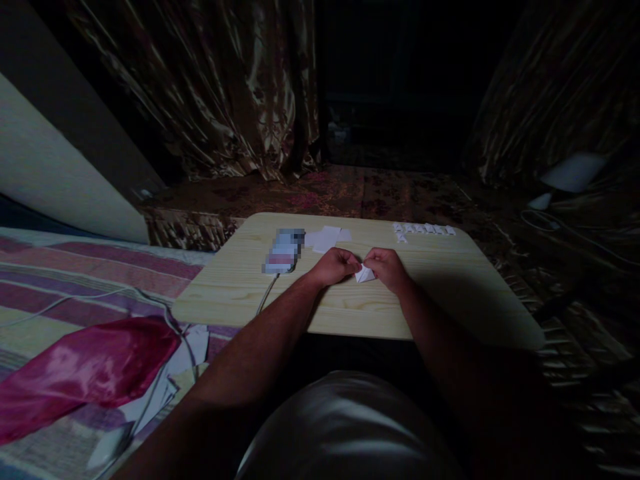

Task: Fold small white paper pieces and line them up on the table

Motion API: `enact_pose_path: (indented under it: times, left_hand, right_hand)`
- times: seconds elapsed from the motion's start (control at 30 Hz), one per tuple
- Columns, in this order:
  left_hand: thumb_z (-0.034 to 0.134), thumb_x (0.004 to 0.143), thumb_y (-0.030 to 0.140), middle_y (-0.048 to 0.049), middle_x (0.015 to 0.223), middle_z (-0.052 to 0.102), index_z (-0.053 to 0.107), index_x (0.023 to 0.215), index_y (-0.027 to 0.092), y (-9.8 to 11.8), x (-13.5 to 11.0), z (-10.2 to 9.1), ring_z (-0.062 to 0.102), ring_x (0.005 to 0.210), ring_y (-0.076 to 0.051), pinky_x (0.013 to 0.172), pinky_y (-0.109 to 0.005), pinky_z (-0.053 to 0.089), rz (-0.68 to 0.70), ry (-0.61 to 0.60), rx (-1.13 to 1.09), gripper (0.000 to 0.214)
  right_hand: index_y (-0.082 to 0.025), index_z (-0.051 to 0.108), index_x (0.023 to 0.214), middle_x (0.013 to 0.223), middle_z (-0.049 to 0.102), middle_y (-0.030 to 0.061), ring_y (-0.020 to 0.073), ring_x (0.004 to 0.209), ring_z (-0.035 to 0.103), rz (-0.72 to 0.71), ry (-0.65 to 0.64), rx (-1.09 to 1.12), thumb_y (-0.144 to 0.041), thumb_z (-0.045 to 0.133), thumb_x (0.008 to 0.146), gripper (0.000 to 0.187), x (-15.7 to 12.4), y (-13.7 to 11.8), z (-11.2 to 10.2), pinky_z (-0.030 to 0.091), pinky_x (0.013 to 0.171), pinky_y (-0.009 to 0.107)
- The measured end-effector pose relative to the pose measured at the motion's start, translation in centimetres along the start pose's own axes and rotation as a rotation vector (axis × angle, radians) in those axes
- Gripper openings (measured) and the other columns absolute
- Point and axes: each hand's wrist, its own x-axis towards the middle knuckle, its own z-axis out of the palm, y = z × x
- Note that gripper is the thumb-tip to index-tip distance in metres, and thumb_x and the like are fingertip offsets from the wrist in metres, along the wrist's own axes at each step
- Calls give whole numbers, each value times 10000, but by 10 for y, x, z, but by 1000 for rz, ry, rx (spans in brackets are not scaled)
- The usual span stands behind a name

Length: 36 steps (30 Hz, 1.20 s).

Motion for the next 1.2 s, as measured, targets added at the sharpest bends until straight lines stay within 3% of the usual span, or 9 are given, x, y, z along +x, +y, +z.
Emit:
enact_pose_path:
  times: [0.47,0.7,0.87,1.2]
  left_hand:
    - [757,645,369,-25,602,634,677,655,131,-3,1,0,500,522,-106,543,-248,385,-24,4,-17,251]
    - [775,613,380,-15,532,593,657,610,132,4,1,1,428,467,-85,482,-237,295,-57,182,-227,274]
    - [811,562,366,-19,528,594,637,584,134,5,3,1,408,452,-75,467,-239,266,-57,253,-380,291]
    - [819,592,359,-15,539,590,663,645,113,4,1,-2,428,471,-74,478,-230,278,-65,173,-355,296]
  right_hand:
    - [-179,606,601,489,510,-44,102,452,452,17,28,38,-334,653,675,179,1,2,2,332,428,220]
    - [-167,635,685,535,575,0,97,428,448,23,14,158,-570,564,826,433,-2,0,-2,324,400,226]
    - [-149,675,712,599,640,23,89,457,470,-3,-2,162,-440,702,736,294,0,3,-1,337,414,215]
    - [-160,631,639,552,625,5,81,428,458,8,55,117,-336,679,706,194,-1,-1,2,325,409,210]
